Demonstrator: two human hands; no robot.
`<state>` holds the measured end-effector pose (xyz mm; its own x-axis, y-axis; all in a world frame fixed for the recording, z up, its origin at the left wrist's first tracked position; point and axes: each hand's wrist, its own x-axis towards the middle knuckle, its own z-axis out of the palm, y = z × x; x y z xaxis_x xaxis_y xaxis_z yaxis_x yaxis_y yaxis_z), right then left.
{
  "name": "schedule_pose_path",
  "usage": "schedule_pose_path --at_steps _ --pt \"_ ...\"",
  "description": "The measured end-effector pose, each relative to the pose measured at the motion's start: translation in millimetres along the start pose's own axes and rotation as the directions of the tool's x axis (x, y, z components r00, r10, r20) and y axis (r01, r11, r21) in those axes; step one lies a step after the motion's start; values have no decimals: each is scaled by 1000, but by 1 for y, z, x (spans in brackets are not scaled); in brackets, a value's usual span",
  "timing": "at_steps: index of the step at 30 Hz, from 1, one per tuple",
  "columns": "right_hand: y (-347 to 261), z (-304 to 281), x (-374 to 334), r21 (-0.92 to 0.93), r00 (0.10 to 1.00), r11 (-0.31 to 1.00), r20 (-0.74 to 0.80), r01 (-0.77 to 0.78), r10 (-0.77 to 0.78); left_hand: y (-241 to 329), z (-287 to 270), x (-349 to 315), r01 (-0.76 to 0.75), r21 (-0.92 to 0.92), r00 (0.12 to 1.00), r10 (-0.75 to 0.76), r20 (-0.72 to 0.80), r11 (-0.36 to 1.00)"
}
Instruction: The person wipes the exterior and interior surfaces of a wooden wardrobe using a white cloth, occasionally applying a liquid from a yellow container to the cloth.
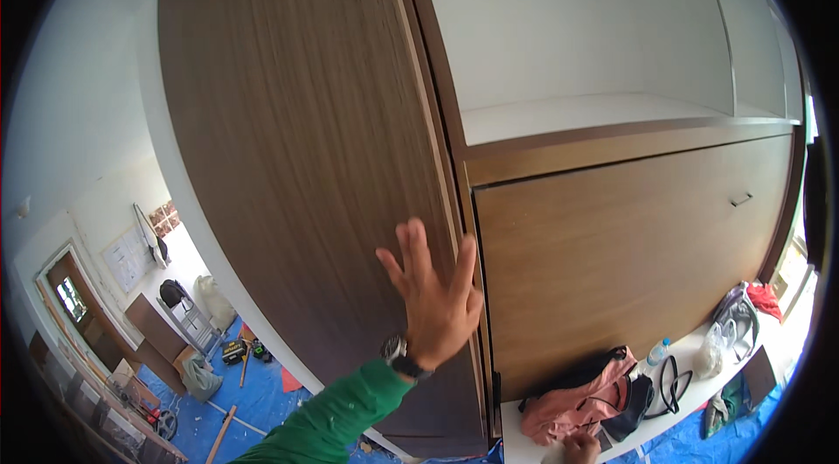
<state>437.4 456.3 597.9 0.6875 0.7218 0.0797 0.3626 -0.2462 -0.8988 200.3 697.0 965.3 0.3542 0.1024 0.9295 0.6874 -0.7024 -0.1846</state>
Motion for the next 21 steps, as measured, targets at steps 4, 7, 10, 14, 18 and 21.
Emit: schedule_pose_path --at_steps 4,7,10,14,18,21 --pt "30 -4 0 103 999 995 -38 18 -14 18 -53 -15 -4 -119 1000 2 -17 993" --pt "-19 8 37 200 987 968 29 152 -161 27 -89 -28 7 -195 997 -22 -70 981" --pt "-136 20 67 584 955 792 93 177 -282 49 -134 -38 82 -165 996 -85 -16 983" --pt "-329 2 65 820 815 447 -38 356 -579 63 -169 -48 89 -180 993 -101 -59 980" --pt "-470 -33 41 750 493 68 -362 659 -791 82 -184 -55 178 -85 974 -188 -128 980" --pt "-549 -63 25 612 142 -279 -548 740 -825 89 -189 -50 231 49 961 -219 -171 972"
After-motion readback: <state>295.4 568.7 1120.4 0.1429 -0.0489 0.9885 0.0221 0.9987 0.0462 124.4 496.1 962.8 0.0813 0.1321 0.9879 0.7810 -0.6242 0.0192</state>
